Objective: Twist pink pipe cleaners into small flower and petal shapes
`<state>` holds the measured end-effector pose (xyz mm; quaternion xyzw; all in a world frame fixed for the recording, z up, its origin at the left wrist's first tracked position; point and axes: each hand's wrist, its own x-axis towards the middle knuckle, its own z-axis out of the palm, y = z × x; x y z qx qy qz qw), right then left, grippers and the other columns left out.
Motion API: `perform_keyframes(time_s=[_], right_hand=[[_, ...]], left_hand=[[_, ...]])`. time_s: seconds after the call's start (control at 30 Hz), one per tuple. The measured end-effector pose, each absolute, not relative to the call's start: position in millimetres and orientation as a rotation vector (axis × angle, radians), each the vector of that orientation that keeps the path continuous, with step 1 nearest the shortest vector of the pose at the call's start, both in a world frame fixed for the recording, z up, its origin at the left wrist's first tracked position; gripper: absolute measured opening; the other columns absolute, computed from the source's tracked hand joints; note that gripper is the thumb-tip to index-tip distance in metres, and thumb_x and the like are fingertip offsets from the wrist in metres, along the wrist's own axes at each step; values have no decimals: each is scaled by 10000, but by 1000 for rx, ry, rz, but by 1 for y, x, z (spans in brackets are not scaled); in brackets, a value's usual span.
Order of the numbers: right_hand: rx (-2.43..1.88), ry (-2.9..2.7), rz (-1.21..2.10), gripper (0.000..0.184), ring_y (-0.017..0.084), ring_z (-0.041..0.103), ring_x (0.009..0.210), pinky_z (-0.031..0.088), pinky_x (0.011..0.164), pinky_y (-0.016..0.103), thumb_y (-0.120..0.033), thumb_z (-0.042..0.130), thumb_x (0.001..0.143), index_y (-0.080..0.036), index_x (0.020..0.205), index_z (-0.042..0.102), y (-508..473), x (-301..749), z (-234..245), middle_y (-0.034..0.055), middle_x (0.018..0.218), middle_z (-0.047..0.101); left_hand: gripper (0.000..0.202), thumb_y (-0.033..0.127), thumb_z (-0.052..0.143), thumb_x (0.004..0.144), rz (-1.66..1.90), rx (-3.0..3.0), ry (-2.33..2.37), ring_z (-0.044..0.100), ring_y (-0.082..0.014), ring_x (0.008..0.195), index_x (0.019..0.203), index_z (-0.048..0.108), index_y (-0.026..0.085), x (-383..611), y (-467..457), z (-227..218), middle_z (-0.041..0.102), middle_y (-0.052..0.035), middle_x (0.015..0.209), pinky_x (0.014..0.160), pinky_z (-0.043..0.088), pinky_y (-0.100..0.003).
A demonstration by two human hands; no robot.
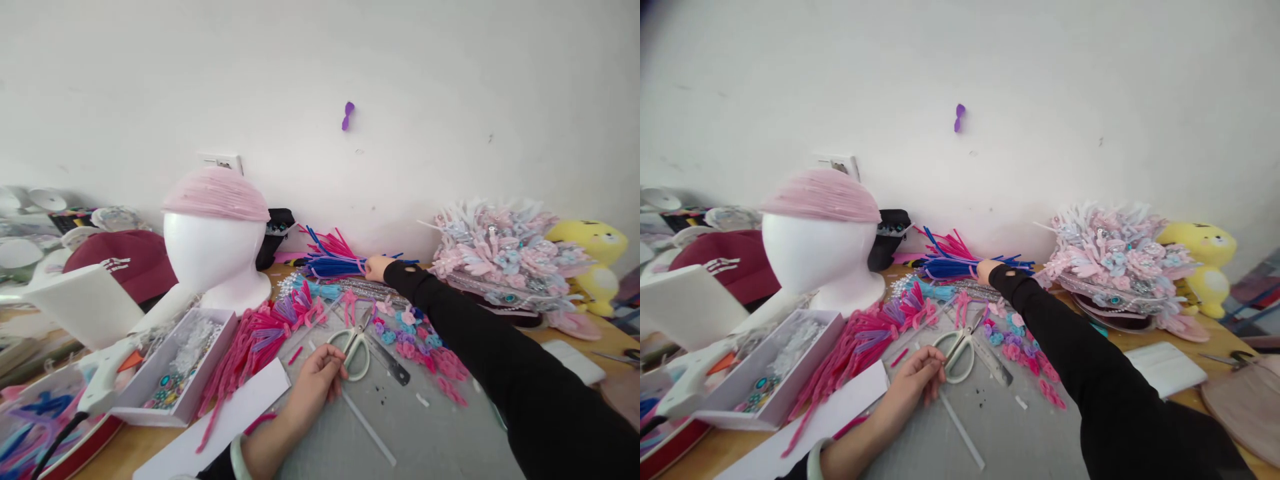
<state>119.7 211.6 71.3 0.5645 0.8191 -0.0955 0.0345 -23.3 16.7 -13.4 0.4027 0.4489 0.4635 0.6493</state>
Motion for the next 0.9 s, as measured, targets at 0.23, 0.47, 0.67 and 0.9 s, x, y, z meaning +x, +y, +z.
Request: perform_keyframes(time_s=[0.23,0.47,0.67,0.9], right_hand=[[1898,2530,-528,171,89,526,447,393,423,177,-129,431,713,-125,819,565,212,164,103,38,665,642],[1820,2455,-1079,105,79,505,386,402,387,168,-174,443,736,-138,681,526,174,186,84,7,557,605],[1561,2245,-1333,169,94,532,413,403,410,183,-271,519,679,-144,571,543,139,181,79,1,565,634],[1319,2118,-1407,253,71,535,422,358,411,153,-381,560,635,-140,695,606,110,158,98,-4,624,656]], left_hand=[[261,392,524,617,1041,938,1042,391,-40,293,708,444,161,-24,16,-10,518,50,496,278,235,-151],[232,365,519,637,1048,970,1047,408,-43,314,729,457,161,-25,14,-13,527,46,519,291,246,-149],[205,336,512,647,1052,992,1037,413,-44,321,734,454,160,-25,13,-14,529,48,527,295,250,-147],[199,329,495,669,1058,1033,1046,420,-43,336,752,455,153,-26,8,-11,530,44,533,308,265,-144]])
